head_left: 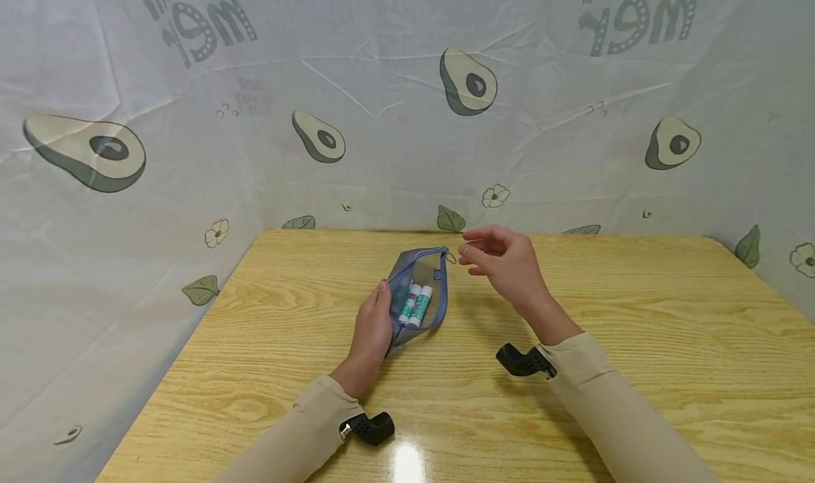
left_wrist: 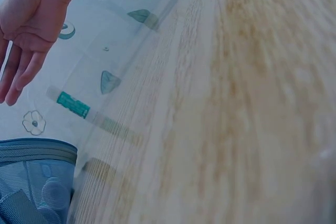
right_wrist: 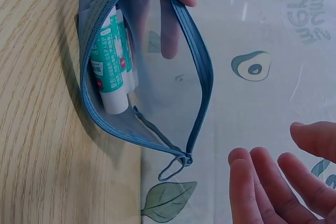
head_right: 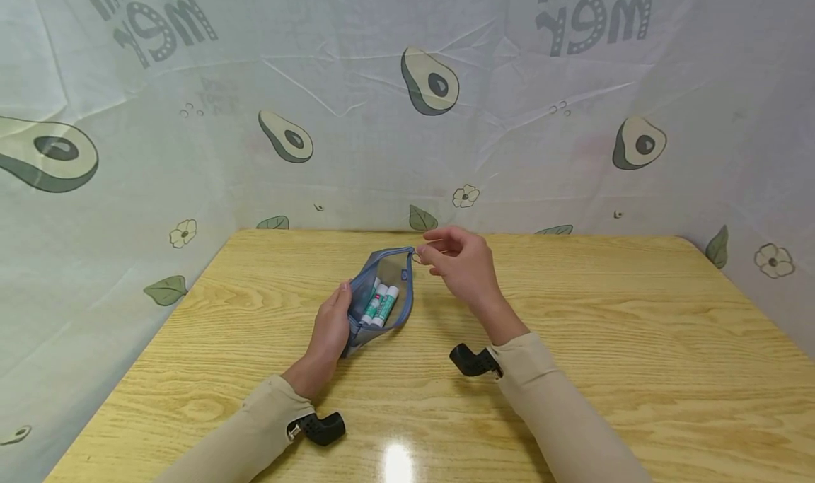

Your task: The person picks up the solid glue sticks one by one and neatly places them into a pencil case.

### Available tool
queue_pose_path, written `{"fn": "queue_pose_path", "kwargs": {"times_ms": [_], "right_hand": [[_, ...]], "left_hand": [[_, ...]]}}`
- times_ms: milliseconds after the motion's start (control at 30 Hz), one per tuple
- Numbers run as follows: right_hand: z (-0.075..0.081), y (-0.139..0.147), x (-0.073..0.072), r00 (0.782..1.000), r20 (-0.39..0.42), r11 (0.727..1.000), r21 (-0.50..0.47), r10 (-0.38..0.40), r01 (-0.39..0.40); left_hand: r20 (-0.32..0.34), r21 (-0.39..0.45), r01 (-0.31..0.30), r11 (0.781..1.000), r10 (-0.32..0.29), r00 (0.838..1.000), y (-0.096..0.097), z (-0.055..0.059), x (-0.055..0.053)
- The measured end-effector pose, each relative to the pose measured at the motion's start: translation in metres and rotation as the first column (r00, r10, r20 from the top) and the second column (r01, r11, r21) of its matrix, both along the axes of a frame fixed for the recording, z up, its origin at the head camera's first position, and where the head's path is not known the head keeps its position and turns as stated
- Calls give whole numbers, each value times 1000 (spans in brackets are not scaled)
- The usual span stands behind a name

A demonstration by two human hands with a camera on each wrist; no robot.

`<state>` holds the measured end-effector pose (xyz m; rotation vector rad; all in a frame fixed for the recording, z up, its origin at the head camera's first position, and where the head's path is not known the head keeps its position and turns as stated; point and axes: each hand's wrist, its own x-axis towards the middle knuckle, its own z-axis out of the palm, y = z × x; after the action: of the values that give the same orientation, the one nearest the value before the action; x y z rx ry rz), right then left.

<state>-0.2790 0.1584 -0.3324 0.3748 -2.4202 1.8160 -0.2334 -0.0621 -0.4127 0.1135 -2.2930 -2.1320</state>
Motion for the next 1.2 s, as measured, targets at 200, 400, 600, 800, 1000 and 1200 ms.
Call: {"fn": "queue_pose_path", "kwargs": {"times_ms": [200,400,600,800,1000,1200], "right_hand": [[-2,0,0,1000,-16,1000,-27,-7,7],[-1,2,0,999,-33,998,-63,-22,20],[4,6,0,997,-52,993,-97,-66,60],[9,14,-2,992,-72,986,-135,-106,95],[16,25,-5,984,-89,976,-168,-153,137],[22,39,-7,978,-86,964,-200,-193,172]], "left_hand": [[7,4,-2,1000,2,1000,0,-1,0],[8,1,1,1000,-1,1000,0,0,-1],[14,-7,-2,1000,3,1000,0,0,-2],[5,12,-2,1000,2,1000,-1,-1,-3],[6,3,-3,1000,3,1000,0,0,-3],[26,-13,-6,1000,6,1000,0,1,-2]]}}
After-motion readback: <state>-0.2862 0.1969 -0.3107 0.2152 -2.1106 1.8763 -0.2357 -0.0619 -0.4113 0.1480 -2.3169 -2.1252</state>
